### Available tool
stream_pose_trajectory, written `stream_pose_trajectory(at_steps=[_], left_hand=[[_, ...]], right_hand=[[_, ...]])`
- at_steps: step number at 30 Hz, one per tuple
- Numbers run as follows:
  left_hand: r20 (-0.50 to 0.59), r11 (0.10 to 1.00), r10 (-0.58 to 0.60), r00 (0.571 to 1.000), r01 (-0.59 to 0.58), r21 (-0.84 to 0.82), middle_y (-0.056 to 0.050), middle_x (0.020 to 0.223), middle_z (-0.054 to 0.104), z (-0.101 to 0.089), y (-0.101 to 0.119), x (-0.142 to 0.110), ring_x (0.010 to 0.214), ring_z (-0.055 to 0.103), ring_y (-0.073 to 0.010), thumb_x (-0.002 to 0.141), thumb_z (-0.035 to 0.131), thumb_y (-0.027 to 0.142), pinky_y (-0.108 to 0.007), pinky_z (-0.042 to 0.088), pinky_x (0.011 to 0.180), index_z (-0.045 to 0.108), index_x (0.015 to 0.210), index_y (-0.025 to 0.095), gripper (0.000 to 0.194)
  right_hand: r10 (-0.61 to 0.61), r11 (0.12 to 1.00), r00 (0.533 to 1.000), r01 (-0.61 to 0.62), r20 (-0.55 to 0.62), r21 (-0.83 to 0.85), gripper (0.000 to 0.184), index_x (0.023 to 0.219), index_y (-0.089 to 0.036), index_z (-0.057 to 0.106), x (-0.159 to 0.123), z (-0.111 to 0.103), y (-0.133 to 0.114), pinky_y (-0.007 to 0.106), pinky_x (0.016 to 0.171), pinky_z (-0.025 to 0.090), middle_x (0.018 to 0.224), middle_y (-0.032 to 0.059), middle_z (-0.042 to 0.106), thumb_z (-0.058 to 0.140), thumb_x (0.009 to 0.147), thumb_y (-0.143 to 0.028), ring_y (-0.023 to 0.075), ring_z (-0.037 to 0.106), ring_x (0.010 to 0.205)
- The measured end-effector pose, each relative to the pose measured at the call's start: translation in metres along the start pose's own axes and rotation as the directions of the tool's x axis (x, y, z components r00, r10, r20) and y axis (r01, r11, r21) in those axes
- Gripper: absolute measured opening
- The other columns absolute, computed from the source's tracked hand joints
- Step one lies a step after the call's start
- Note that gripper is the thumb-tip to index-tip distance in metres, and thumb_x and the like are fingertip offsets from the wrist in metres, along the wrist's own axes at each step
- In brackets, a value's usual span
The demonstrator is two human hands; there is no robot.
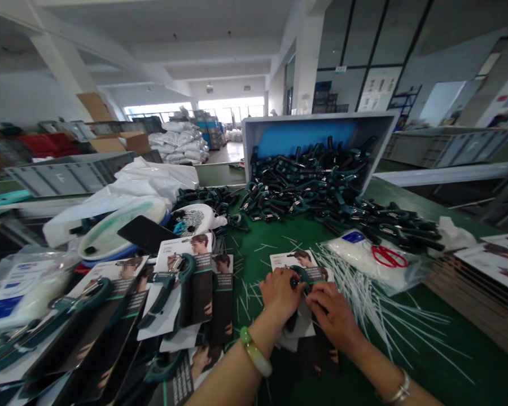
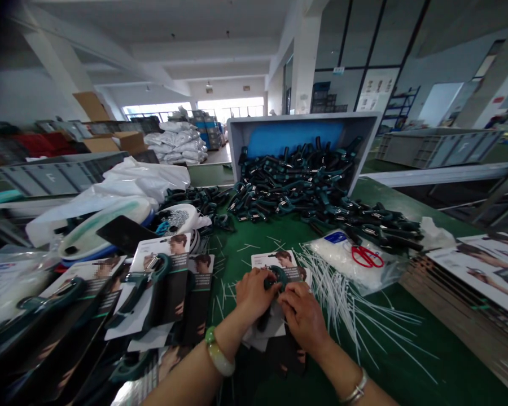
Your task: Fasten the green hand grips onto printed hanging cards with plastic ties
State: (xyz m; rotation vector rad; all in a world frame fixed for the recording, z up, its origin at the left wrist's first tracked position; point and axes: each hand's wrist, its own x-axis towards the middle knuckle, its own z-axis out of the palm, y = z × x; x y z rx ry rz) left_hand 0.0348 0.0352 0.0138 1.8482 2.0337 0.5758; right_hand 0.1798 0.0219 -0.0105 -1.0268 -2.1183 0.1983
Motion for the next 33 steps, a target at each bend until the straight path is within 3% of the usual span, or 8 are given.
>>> stream_pose_trajectory(at_steps=[7, 12, 15, 18, 21, 24, 30, 33], left_hand=[[-0.093, 0.997, 0.080, 0.992, -0.081, -0.006, -0.005, 0.097, 0.059, 0.010, -0.001, 0.005, 0.091, 0.053, -0.0270, 0.073, 0.061, 0.037, -0.043, 0.038, 0.077, 0.065, 0.086, 0.029, 0.016], [-0.145, 0.994, 0.105, 0.984, -0.109, -0.022, -0.005, 0.095, 0.059, 0.007, 0.000, 0.004, 0.089, 0.053, -0.0255, 0.071, 0.063, 0.038, -0.042, 0.038, 0.078, 0.067, 0.082, 0.028, 0.016], [-0.295, 0.985, 0.124, 0.947, -0.153, -0.077, -0.006, 0.106, 0.057, -0.007, -0.006, -0.003, 0.096, 0.051, -0.0251, 0.075, 0.058, 0.040, -0.041, 0.038, 0.082, 0.065, 0.091, 0.028, 0.021], [-0.421, 0.973, 0.011, 0.907, -0.106, -0.204, -0.008, 0.115, 0.052, -0.018, -0.027, -0.017, 0.102, 0.049, -0.0224, 0.082, 0.047, 0.040, -0.039, 0.037, 0.086, 0.057, 0.107, 0.025, 0.031], [-0.159, 0.916, -0.130, 0.979, 0.057, -0.398, -0.009, 0.099, 0.060, -0.016, -0.054, -0.034, 0.077, 0.057, -0.0165, 0.080, 0.049, 0.043, -0.030, 0.045, 0.070, 0.051, 0.112, 0.016, 0.042], [0.060, 0.890, -0.059, 0.996, 0.080, -0.448, -0.004, 0.082, 0.065, -0.007, -0.071, -0.048, 0.066, 0.058, -0.0139, 0.074, 0.056, 0.038, -0.024, 0.043, 0.060, 0.058, 0.098, 0.016, 0.033], [-0.014, 0.933, -0.053, 0.999, 0.044, -0.357, 0.001, 0.076, 0.067, -0.005, -0.061, -0.051, 0.065, 0.058, -0.0130, 0.078, 0.051, 0.034, -0.022, 0.040, 0.058, 0.066, 0.082, 0.024, 0.018], [-0.078, 0.950, 0.014, 0.997, -0.037, -0.309, 0.002, 0.080, 0.067, -0.004, -0.054, -0.052, 0.064, 0.056, -0.0120, 0.078, 0.051, 0.031, -0.022, 0.040, 0.060, 0.066, 0.083, 0.025, 0.017]], right_hand=[[-0.009, 1.000, 0.999, 0.010, 0.037, -0.015, 0.019, 0.074, -0.018, 0.058, -0.001, 0.003, -0.007, 0.032, 0.072, 0.042, 0.084, 0.0065, 0.055, 0.041, 0.083, -0.016, 0.0186, 0.049, 0.083], [-0.048, 0.985, 0.965, 0.089, 0.259, -0.147, 0.022, 0.068, -0.017, 0.058, 0.009, -0.003, -0.011, 0.031, 0.072, 0.043, 0.081, 0.0074, 0.055, 0.039, 0.078, -0.010, 0.0189, 0.050, 0.081], [-0.002, 0.988, 0.952, 0.049, 0.307, -0.145, 0.020, 0.076, -0.017, 0.061, 0.011, -0.017, -0.008, 0.032, 0.077, 0.043, 0.090, 0.0084, 0.056, 0.041, 0.078, -0.012, 0.0187, 0.052, 0.087], [-0.016, 0.991, 0.936, 0.061, 0.351, -0.117, 0.024, 0.088, -0.019, 0.063, 0.007, -0.030, -0.007, 0.035, 0.085, 0.041, 0.108, 0.0096, 0.053, 0.044, 0.075, -0.011, 0.0206, 0.049, 0.101], [-0.061, 0.977, 0.901, 0.141, 0.430, -0.157, 0.027, 0.090, -0.022, 0.065, 0.002, -0.036, -0.013, 0.041, 0.086, 0.039, 0.118, 0.0089, 0.051, 0.048, 0.071, -0.012, 0.0260, 0.045, 0.108], [-0.083, 0.950, 0.880, 0.211, 0.468, -0.228, 0.024, 0.086, -0.021, 0.065, 0.002, -0.036, -0.021, 0.045, 0.084, 0.038, 0.113, 0.0100, 0.055, 0.052, 0.067, -0.012, 0.0294, 0.047, 0.104], [-0.020, 0.901, 0.861, 0.236, 0.507, -0.364, 0.018, 0.075, -0.018, 0.062, 0.004, -0.023, -0.032, 0.036, 0.070, 0.042, 0.084, 0.0095, 0.061, 0.047, 0.073, -0.009, 0.0238, 0.054, 0.082], [0.062, 0.881, 0.859, 0.192, 0.508, -0.432, 0.027, 0.087, -0.017, 0.063, -0.001, -0.018, -0.038, 0.031, 0.062, 0.041, 0.083, 0.0116, 0.063, 0.049, 0.067, -0.005, 0.0251, 0.055, 0.080]])
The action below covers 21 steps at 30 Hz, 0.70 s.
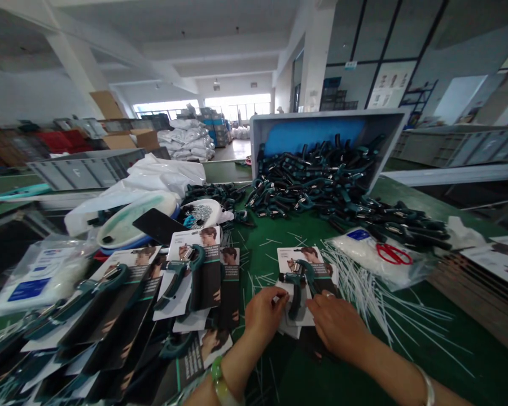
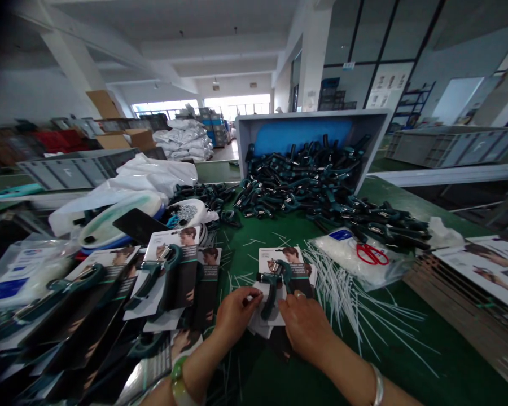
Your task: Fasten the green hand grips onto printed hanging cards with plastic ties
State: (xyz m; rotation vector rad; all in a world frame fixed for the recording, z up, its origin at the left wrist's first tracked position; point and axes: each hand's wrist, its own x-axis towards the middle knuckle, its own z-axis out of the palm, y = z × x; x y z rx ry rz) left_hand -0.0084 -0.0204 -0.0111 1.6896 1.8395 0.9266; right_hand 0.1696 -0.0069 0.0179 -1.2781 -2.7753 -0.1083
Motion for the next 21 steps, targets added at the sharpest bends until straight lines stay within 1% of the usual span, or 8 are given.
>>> stream_pose_trajectory(at_steps=[3, 6, 10, 13, 14, 16, 19, 21], left_hand=[[-0.006, 0.999, 0.044, 0.999, -0.044, -0.011, 0.003, 0.081, 0.067, 0.003, 0.001, -0.001, 0.065, 0.056, -0.0113, 0.079, 0.050, 0.027, -0.021, 0.041, 0.063, 0.065, 0.084, 0.025, 0.017], [-0.037, 0.998, 0.048, 0.998, -0.049, -0.036, 0.003, 0.081, 0.066, 0.005, 0.000, -0.002, 0.065, 0.056, -0.0110, 0.080, 0.049, 0.025, -0.021, 0.041, 0.063, 0.064, 0.084, 0.024, 0.016], [-0.055, 0.988, 0.104, 0.993, -0.109, -0.112, 0.001, 0.080, 0.065, 0.008, 0.001, 0.000, 0.064, 0.056, -0.0109, 0.080, 0.050, 0.023, -0.021, 0.043, 0.063, 0.064, 0.082, 0.021, 0.015], [-0.029, 0.972, 0.153, 0.988, -0.156, -0.176, 0.000, 0.079, 0.067, 0.011, 0.001, 0.001, 0.068, 0.059, -0.0124, 0.078, 0.053, 0.023, -0.022, 0.046, 0.065, 0.065, 0.080, 0.020, 0.013], [-0.028, 0.967, 0.167, 0.985, -0.170, -0.190, -0.001, 0.079, 0.068, 0.011, 0.001, 0.002, 0.070, 0.060, -0.0130, 0.078, 0.053, 0.022, -0.022, 0.046, 0.067, 0.066, 0.080, 0.020, 0.013], [-0.029, 0.958, 0.193, 0.981, -0.194, -0.210, -0.001, 0.081, 0.069, 0.012, 0.001, 0.002, 0.075, 0.061, -0.0139, 0.079, 0.053, 0.020, -0.023, 0.047, 0.071, 0.067, 0.081, 0.021, 0.015], [-0.035, 0.953, 0.206, 0.978, -0.209, -0.218, -0.001, 0.083, 0.070, 0.012, 0.002, 0.003, 0.078, 0.062, -0.0140, 0.081, 0.050, 0.018, -0.024, 0.048, 0.074, 0.068, 0.084, 0.022, 0.018], [-0.039, 0.956, 0.210, 0.977, -0.213, -0.201, -0.002, 0.082, 0.070, 0.012, 0.002, 0.003, 0.078, 0.062, -0.0143, 0.081, 0.050, 0.018, -0.024, 0.048, 0.073, 0.069, 0.085, 0.022, 0.019]], right_hand=[[0.042, 0.995, 0.999, -0.043, 0.008, 0.087, 0.039, 0.097, -0.016, 0.060, 0.000, -0.003, -0.003, 0.030, 0.061, 0.041, 0.082, 0.0108, 0.065, 0.048, 0.063, -0.003, 0.0240, 0.057, 0.079], [0.123, 0.945, 0.992, -0.118, 0.001, 0.304, 0.027, 0.087, -0.019, 0.062, 0.005, -0.012, 0.002, 0.030, 0.066, 0.042, 0.078, 0.0058, 0.064, 0.045, 0.068, -0.009, 0.0201, 0.058, 0.076], [0.166, 0.808, 0.986, -0.132, -0.008, 0.574, 0.018, 0.080, -0.021, 0.064, 0.012, -0.014, 0.013, 0.027, 0.062, 0.043, 0.072, 0.0013, 0.064, 0.047, 0.075, -0.021, 0.0161, 0.058, 0.067], [0.214, 0.661, 0.977, -0.150, 0.007, 0.735, 0.018, 0.085, -0.021, 0.065, 0.016, -0.003, 0.019, 0.024, 0.054, 0.044, 0.065, -0.0013, 0.063, 0.052, 0.077, -0.031, 0.0140, 0.058, 0.059], [0.232, 0.638, 0.973, -0.153, 0.000, 0.755, 0.019, 0.085, -0.021, 0.065, 0.017, 0.001, 0.019, 0.024, 0.053, 0.044, 0.064, -0.0016, 0.063, 0.052, 0.078, -0.034, 0.0139, 0.058, 0.058], [0.250, 0.668, 0.965, -0.117, -0.073, 0.735, 0.020, 0.084, -0.021, 0.066, 0.019, 0.008, 0.017, 0.025, 0.057, 0.046, 0.068, 0.0003, 0.065, 0.052, 0.079, -0.034, 0.0150, 0.059, 0.063], [0.227, 0.771, 0.945, -0.027, -0.235, 0.636, 0.019, 0.086, -0.022, 0.067, 0.020, 0.015, 0.010, 0.031, 0.072, 0.047, 0.084, 0.0048, 0.067, 0.051, 0.081, -0.029, 0.0183, 0.061, 0.079], [0.238, 0.800, 0.932, -0.030, -0.271, 0.599, 0.021, 0.095, -0.021, 0.066, 0.020, 0.019, 0.005, 0.032, 0.074, 0.047, 0.086, 0.0057, 0.067, 0.050, 0.081, -0.027, 0.0189, 0.061, 0.082]])
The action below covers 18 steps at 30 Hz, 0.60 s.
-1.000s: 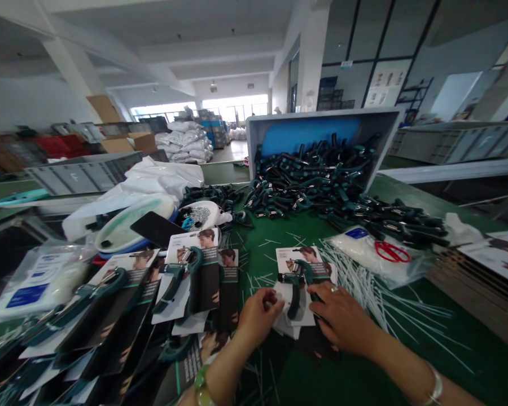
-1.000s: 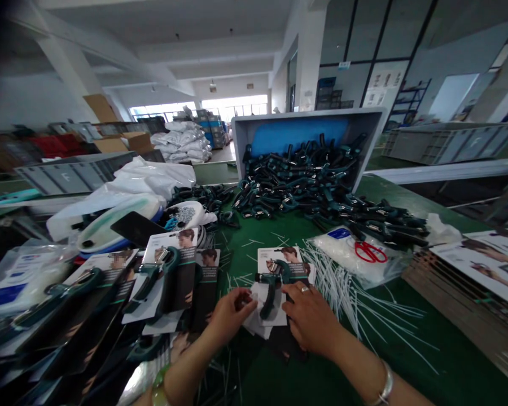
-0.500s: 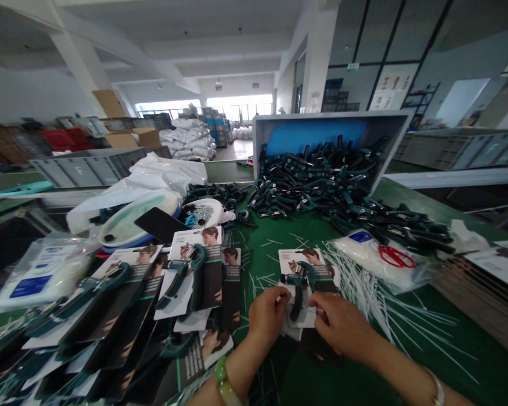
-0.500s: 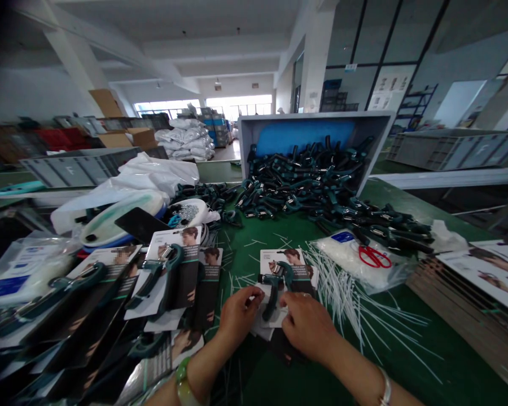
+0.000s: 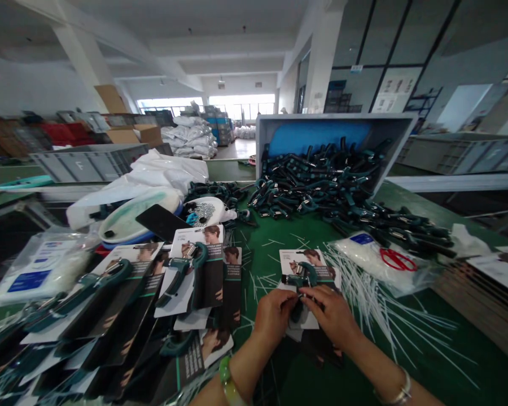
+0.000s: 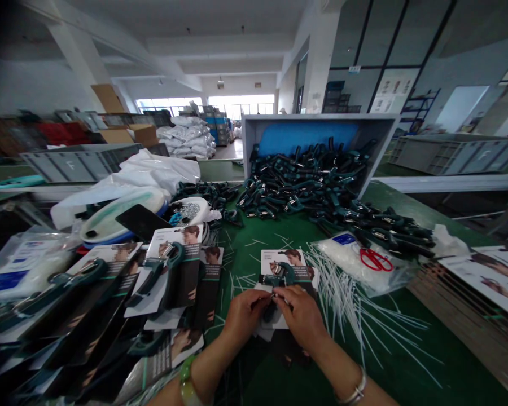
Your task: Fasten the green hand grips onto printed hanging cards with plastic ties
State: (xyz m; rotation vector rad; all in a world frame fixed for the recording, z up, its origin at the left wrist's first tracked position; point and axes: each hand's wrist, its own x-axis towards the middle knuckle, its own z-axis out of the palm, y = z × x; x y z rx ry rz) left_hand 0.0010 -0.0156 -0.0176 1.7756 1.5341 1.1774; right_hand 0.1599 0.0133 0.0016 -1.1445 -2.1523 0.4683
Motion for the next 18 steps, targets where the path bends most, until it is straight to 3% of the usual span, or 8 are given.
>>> stream_pose_trajectory(at_steps=[3, 10, 18], left_hand=[[0.002, 0.999, 0.014, 1.000, -0.014, 0.033, -0.002, 0.082, 0.069, 0.0005, -0.0015, -0.0005, 0.078, 0.062, -0.0145, 0.081, 0.051, 0.020, -0.024, 0.047, 0.072, 0.069, 0.085, 0.022, 0.018], [0.012, 0.997, 0.026, 1.000, -0.027, 0.073, -0.002, 0.080, 0.069, -0.0004, -0.0034, -0.0008, 0.077, 0.061, -0.0145, 0.083, 0.049, 0.021, -0.024, 0.046, 0.071, 0.069, 0.086, 0.022, 0.020], [0.038, 0.994, 0.053, 0.998, -0.057, 0.097, -0.002, 0.081, 0.068, 0.0001, -0.0041, -0.0017, 0.078, 0.060, -0.0146, 0.084, 0.049, 0.023, -0.024, 0.045, 0.072, 0.069, 0.087, 0.021, 0.020]], right_hand=[[0.052, 0.998, 0.998, -0.054, -0.029, -0.040, 0.026, 0.103, -0.020, 0.061, -0.0043, 0.0053, 0.0001, 0.031, 0.068, 0.048, 0.080, 0.0044, 0.066, 0.052, 0.080, -0.029, 0.0181, 0.061, 0.073], [0.027, 0.997, 0.998, -0.030, -0.054, -0.068, 0.019, 0.090, -0.021, 0.062, -0.0070, 0.0049, 0.0026, 0.031, 0.067, 0.047, 0.078, 0.0044, 0.065, 0.049, 0.084, -0.032, 0.0185, 0.060, 0.073], [0.037, 0.999, 0.996, -0.038, 0.085, 0.007, 0.018, 0.088, -0.021, 0.063, -0.0029, 0.0000, -0.0030, 0.032, 0.075, 0.043, 0.086, 0.0039, 0.066, 0.047, 0.084, -0.028, 0.0191, 0.059, 0.083]])
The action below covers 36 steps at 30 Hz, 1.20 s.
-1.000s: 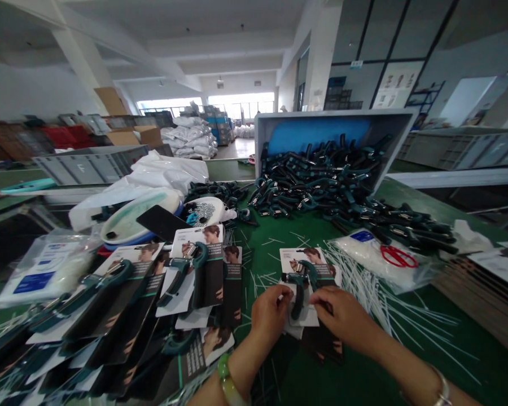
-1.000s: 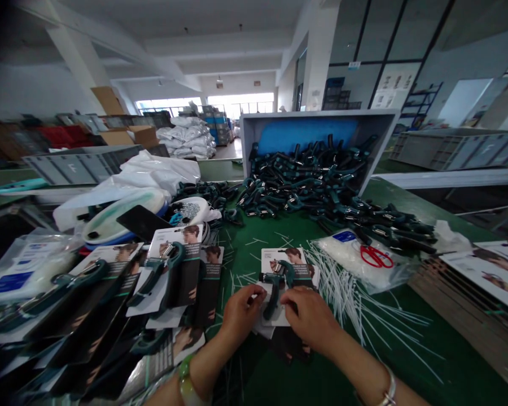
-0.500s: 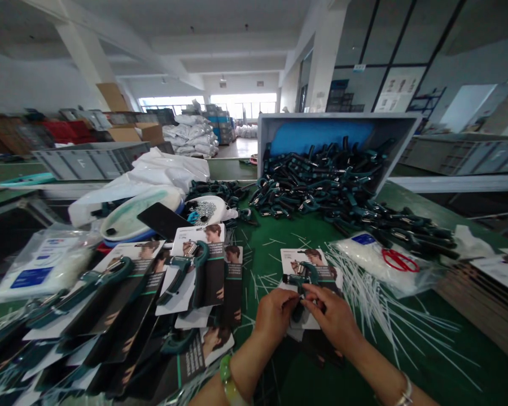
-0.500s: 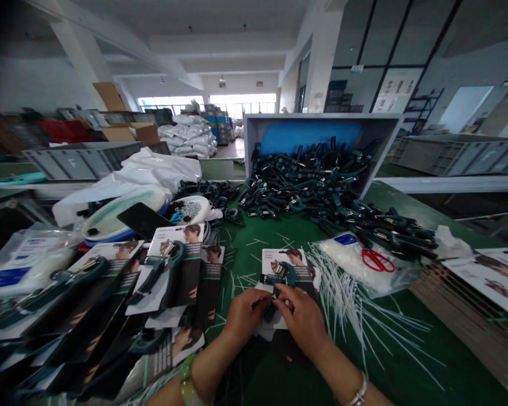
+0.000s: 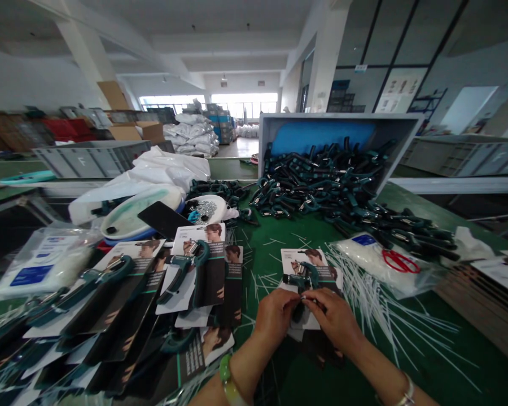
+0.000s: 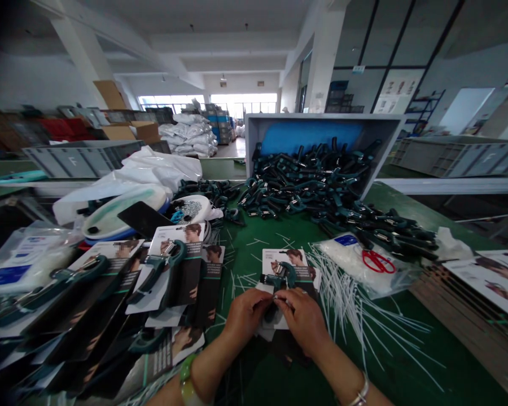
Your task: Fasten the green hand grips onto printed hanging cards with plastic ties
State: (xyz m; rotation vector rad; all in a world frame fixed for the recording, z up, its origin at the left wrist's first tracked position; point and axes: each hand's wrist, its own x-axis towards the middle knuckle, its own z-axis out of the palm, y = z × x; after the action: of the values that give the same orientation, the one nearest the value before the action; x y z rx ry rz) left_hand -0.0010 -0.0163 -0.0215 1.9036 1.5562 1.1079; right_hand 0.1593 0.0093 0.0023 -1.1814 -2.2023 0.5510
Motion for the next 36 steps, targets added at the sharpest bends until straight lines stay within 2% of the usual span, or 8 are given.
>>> stream_pose_trajectory(at_steps=[3, 8, 14, 22, 26, 31, 33, 36], left_hand=[[-0.003, 1.000, -0.019, 1.000, 0.019, -0.016, -0.002, 0.079, 0.068, 0.001, -0.002, 0.000, 0.077, 0.061, -0.0147, 0.083, 0.050, 0.021, -0.023, 0.045, 0.071, 0.069, 0.085, 0.020, 0.019], [-0.046, 0.994, -0.017, 0.999, 0.012, -0.106, -0.004, 0.080, 0.068, 0.003, -0.004, 0.001, 0.077, 0.061, -0.0136, 0.079, 0.054, 0.013, -0.022, 0.045, 0.071, 0.068, 0.085, 0.017, 0.016], [-0.018, 0.992, 0.001, 1.000, -0.003, -0.125, -0.002, 0.078, 0.069, 0.004, -0.004, -0.001, 0.074, 0.062, -0.0131, 0.080, 0.053, 0.015, -0.021, 0.046, 0.068, 0.069, 0.084, 0.019, 0.017], [0.028, 0.973, 0.037, 0.999, -0.030, -0.229, -0.003, 0.089, 0.068, -0.002, 0.003, -0.003, 0.083, 0.061, -0.0134, 0.081, 0.053, 0.023, -0.022, 0.046, 0.075, 0.066, 0.096, 0.020, 0.020], [0.022, 0.980, 0.011, 1.000, -0.006, -0.201, -0.002, 0.083, 0.069, -0.001, 0.004, 0.000, 0.079, 0.061, -0.0130, 0.081, 0.053, 0.022, -0.022, 0.045, 0.074, 0.068, 0.088, 0.021, 0.016], [0.022, 0.980, -0.022, 0.999, 0.026, -0.197, -0.003, 0.080, 0.067, 0.003, 0.005, 0.002, 0.077, 0.060, -0.0131, 0.079, 0.056, 0.020, -0.023, 0.046, 0.073, 0.068, 0.084, 0.019, 0.013], [0.026, 0.982, -0.035, 0.999, 0.040, -0.187, -0.003, 0.081, 0.066, 0.004, 0.008, 0.001, 0.077, 0.059, -0.0134, 0.078, 0.056, 0.021, -0.023, 0.047, 0.071, 0.067, 0.084, 0.019, 0.012], [0.008, 0.994, -0.028, 1.000, 0.029, -0.108, -0.003, 0.091, 0.064, 0.003, 0.014, -0.002, 0.083, 0.058, -0.0156, 0.070, 0.062, 0.018, -0.026, 0.048, 0.074, 0.064, 0.089, 0.021, 0.019]], right_hand=[[0.039, 0.997, 0.993, -0.047, 0.112, 0.067, 0.017, 0.084, -0.021, 0.064, 0.005, -0.006, 0.000, 0.031, 0.074, 0.043, 0.084, 0.0035, 0.066, 0.049, 0.083, -0.028, 0.0189, 0.059, 0.083], [0.146, 0.938, 0.931, -0.238, 0.336, 0.252, 0.015, 0.086, -0.017, 0.059, 0.019, -0.016, 0.004, 0.024, 0.056, 0.041, 0.069, 0.0003, 0.063, 0.058, 0.074, -0.026, 0.0136, 0.057, 0.062], [0.176, 0.876, 0.890, -0.336, 0.420, 0.345, 0.014, 0.077, -0.016, 0.053, 0.029, -0.018, 0.005, 0.021, 0.051, 0.037, 0.060, -0.0030, 0.057, 0.061, 0.068, -0.024, 0.0108, 0.053, 0.056], [0.138, 0.986, 0.936, -0.162, 0.324, 0.048, 0.012, 0.081, -0.018, 0.057, 0.022, -0.018, -0.004, 0.022, 0.052, 0.037, 0.063, -0.0022, 0.061, 0.061, 0.069, -0.020, 0.0124, 0.056, 0.058], [-0.053, 0.998, 0.985, 0.048, 0.164, 0.034, 0.015, 0.090, -0.021, 0.062, 0.012, -0.017, 0.004, 0.026, 0.063, 0.044, 0.076, 0.0012, 0.064, 0.059, 0.076, -0.024, 0.0150, 0.059, 0.069], [-0.308, 0.951, 0.951, 0.309, -0.038, 0.029, 0.015, 0.087, -0.021, 0.064, 0.004, -0.008, 0.017, 0.030, 0.071, 0.047, 0.083, 0.0049, 0.065, 0.050, 0.084, -0.024, 0.0165, 0.059, 0.079], [-0.330, 0.943, 0.941, 0.332, -0.075, 0.007, 0.014, 0.082, -0.020, 0.062, 0.004, -0.004, 0.015, 0.030, 0.069, 0.046, 0.079, 0.0048, 0.063, 0.048, 0.085, -0.022, 0.0166, 0.057, 0.077], [-0.254, 0.963, 0.958, 0.263, -0.131, 0.055, 0.014, 0.079, -0.020, 0.057, 0.004, 0.000, 0.006, 0.030, 0.069, 0.045, 0.077, 0.0038, 0.059, 0.045, 0.086, -0.020, 0.0162, 0.055, 0.076]])
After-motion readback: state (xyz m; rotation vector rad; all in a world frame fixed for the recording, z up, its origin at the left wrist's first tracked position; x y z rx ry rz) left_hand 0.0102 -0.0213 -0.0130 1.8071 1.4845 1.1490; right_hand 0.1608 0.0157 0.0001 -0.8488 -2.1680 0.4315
